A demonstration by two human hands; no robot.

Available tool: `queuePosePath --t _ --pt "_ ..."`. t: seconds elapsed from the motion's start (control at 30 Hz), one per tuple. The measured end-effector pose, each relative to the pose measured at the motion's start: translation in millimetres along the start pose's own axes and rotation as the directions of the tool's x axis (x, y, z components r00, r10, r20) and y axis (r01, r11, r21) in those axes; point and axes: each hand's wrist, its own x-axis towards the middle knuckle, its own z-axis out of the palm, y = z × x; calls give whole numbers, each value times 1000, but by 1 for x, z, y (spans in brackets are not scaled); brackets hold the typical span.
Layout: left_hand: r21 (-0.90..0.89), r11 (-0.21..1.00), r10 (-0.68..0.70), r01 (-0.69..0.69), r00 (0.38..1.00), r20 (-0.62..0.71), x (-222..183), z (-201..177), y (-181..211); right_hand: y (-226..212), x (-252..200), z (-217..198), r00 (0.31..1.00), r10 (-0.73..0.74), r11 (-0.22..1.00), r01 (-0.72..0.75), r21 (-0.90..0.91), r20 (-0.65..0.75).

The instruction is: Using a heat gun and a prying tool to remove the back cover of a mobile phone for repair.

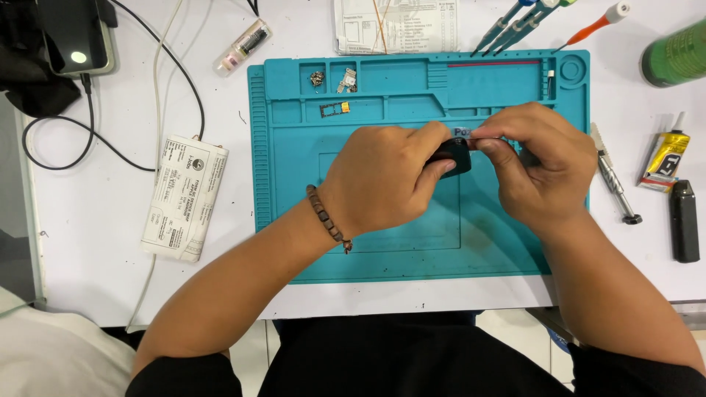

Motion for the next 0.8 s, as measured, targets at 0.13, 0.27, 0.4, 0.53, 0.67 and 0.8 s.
queuePosePath --t 0.13,0.27,0.4,0.53,0.67,0.8 --pt "-5 1000 -4 4 1000 3 0 0 1 0 -1 0 999 -34 999 35 -30 11" --pt "4 1000 0 0 1000 1 0 1 1 -1 -2 1 998 -58 992 59 -108 16" --pt "34 999 22 -21 999 -27 -1 4 1 -5 -2 2 985 -172 957 171 -234 16" --pt "89 994 63 -59 997 -41 -1 6 1 -3 -3 5 975 -221 944 213 -250 -4" --pt "143 984 110 -107 994 -13 0 0 -2 -7 -3 6 982 -188 956 183 -231 -1" --pt "356 918 140 -175 983 120 5 -6 -13 0 -1 15 980 -195 963 187 -196 -23"
